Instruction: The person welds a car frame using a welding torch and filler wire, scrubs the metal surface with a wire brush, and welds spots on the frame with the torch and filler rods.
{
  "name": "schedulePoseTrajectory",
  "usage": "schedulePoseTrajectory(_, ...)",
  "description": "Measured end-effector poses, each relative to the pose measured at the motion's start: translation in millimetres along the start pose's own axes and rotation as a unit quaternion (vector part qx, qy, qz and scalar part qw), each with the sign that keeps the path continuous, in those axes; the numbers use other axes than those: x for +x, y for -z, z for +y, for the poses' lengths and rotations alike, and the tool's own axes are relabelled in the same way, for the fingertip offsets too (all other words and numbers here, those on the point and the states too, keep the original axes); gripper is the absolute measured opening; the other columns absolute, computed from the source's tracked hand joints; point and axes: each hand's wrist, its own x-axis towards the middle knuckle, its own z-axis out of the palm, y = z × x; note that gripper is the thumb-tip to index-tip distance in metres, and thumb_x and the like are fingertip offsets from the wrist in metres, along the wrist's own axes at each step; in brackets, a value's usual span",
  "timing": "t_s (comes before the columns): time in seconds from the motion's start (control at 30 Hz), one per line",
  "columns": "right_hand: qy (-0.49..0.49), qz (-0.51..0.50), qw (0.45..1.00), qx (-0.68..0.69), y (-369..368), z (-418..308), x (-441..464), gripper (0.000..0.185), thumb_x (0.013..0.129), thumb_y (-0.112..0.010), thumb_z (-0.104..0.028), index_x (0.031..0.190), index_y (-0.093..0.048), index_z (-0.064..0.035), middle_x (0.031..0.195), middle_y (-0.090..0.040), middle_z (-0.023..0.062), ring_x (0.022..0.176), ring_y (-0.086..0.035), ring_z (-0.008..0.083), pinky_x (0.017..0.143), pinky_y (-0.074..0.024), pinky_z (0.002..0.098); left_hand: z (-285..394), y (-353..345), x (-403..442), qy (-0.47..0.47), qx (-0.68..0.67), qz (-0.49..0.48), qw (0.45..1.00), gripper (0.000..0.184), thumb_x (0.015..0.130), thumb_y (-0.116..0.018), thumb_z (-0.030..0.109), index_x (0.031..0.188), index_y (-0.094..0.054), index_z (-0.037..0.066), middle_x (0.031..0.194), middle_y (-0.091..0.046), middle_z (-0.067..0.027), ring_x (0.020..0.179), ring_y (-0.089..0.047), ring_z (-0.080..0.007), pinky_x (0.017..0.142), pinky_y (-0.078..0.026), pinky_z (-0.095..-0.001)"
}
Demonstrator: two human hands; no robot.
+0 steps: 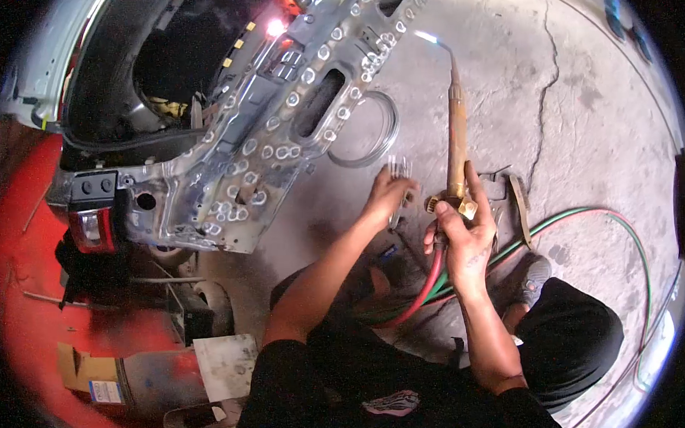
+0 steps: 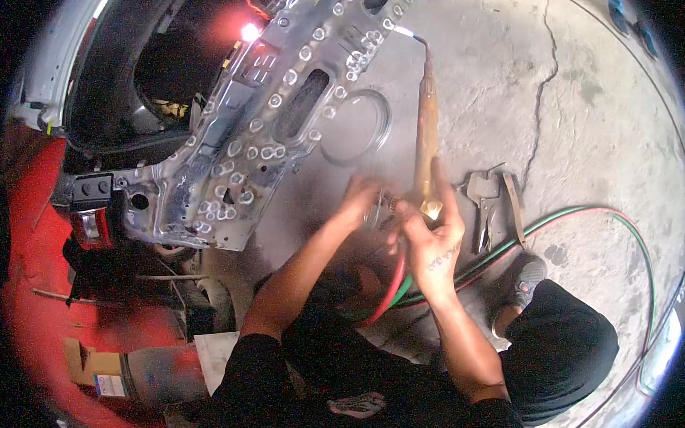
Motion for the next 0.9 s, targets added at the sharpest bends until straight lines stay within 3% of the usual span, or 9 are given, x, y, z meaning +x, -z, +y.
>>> schedulePoseTrajectory(0.17,0.003,-0.036,0.999,0.033,10.2,0.5,5.1,0.065,0.100,-0.059,-0.022,0.157,-0.032,-0.0036,0.098,-0.065,0.0115,0.050,-0.060,0.0144,0.042,-0.0497,0.0264,74.3,25.0,-26.3,0.094,-0.296,-0.020,0.950,0.036,0.101,-0.058,0.024,0.132,-0.055,0.006,0.096,-0.068,-0.0139,0.074,-0.069,-0.0276,0.067,-0.061,-0.0426)
schedulePoseTrajectory(0.27,-0.009,-0.071,0.996,0.054,17.1,-2.0,2.2,0.066,0.101,-0.058,-0.030,0.156,-0.033,-0.0036,0.098,-0.065,0.0125,0.049,-0.060,0.0153,0.041,-0.0494,0.0267,99.3,31.4,-64.9,0.147,-0.292,-0.001,0.945,0.038,0.103,-0.056,0.027,0.136,-0.052,0.010,0.098,-0.068,-0.0147,0.074,-0.069,-0.0281,0.068,-0.060,-0.0450)
schedulePoseTrajectory(0.3,-0.010,-0.082,0.995,0.055,19.2,-0.1,2.2,0.068,0.101,-0.057,-0.035,0.156,-0.033,-0.0033,0.098,-0.065,0.0132,0.048,-0.060,0.0158,0.040,-0.0491,0.0267,89.5,38.4,-72.7,0.135,-0.307,-0.050,0.941,0.032,0.104,-0.055,0.028,0.132,-0.053,0.013,0.093,-0.068,-0.0148,0.070,-0.068,-0.0262,0.063,-0.059,-0.0420)
schedulePoseTrajectory(0.4,-0.010,-0.097,0.994,0.048,21.3,-1.6,-3.9,0.068,0.101,-0.058,-0.034,0.156,-0.033,-0.0030,0.098,-0.066,0.0142,0.048,-0.060,0.0159,0.040,-0.0489,0.0263,76.0,46.6,-97.9,0.100,-0.166,-0.035,0.980,0.030,0.101,-0.059,0.034,0.110,-0.059,0.006,0.090,-0.069,-0.0149,0.071,-0.067,-0.0237,0.062,-0.056,-0.0386)
schedulePoseTrajectory(0.43,-0.017,-0.106,0.993,0.059,22.4,-2.7,-6.2,0.068,0.101,-0.058,-0.034,0.156,-0.033,-0.0024,0.099,-0.066,0.0146,0.048,-0.060,0.0160,0.040,-0.0489,0.0259,77.0,41.7,-105.1,0.074,-0.204,-0.021,0.976,0.019,0.101,-0.060,0.023,0.112,-0.056,0.008,0.082,-0.067,-0.0142,0.060,-0.063,-0.0206,0.053,-0.052,-0.0348)
schedulePoseTrajectory(0.53,-0.024,-0.138,0.987,0.078,26.2,-7.1,-9.6,0.066,0.101,-0.059,-0.027,0.157,-0.032,-0.0035,0.086,-0.068,0.0118,0.052,-0.063,0.0162,0.045,-0.0523,0.0275,78.0,45.2,-115.1,0.033,-0.225,0.056,0.972,0.019,0.099,-0.061,0.021,0.107,-0.058,0.004,0.084,-0.068,-0.0136,0.060,-0.063,-0.0192,0.052,-0.050,-0.0318)
schedulePoseTrajectory(0.7,-0.009,-0.094,0.995,0.023,15.5,-11.1,-20.4,0.066,0.101,-0.057,-0.022,0.157,-0.029,-0.0012,0.093,-0.063,0.0093,0.052,-0.061,0.0149,0.044,-0.0503,0.0259,52.5,51.3,-121.9,0.084,-0.119,0.068,0.987,0.020,0.095,-0.065,0.021,0.092,-0.067,0.001,0.079,-0.068,-0.0066,0.060,-0.061,-0.0146,0.052,-0.047,-0.0290)
schedulePoseTrajectory(0.83,-0.005,-0.079,0.997,0.019,16.5,-13.9,-20.6,0.068,0.101,-0.058,-0.024,0.157,-0.028,-0.0007,0.093,-0.063,0.0094,0.053,-0.061,0.0146,0.045,-0.0507,0.0262,7.1,38.7,-108.8,0.092,-0.083,0.044,0.991,0.023,0.097,-0.065,0.025,0.108,-0.067,0.004,0.087,-0.070,-0.0059,0.066,-0.065,-0.0158,0.056,-0.051,-0.0299)
schedulePoseTrajectory(0.9,-0.003,-0.082,0.996,0.035,17.1,-19.6,-20.2,0.069,0.101,-0.058,-0.026,0.157,-0.028,0.0000,0.093,-0.063,0.0100,0.053,-0.061,0.0147,0.045,-0.0507,0.0265,10.1,31.5,-100.9,0.033,-0.075,0.062,0.995,0.024,0.100,-0.062,0.026,0.109,-0.064,0.004,0.086,-0.069,-0.0070,0.062,-0.063,-0.0148,0.054,-0.050,-0.0294)
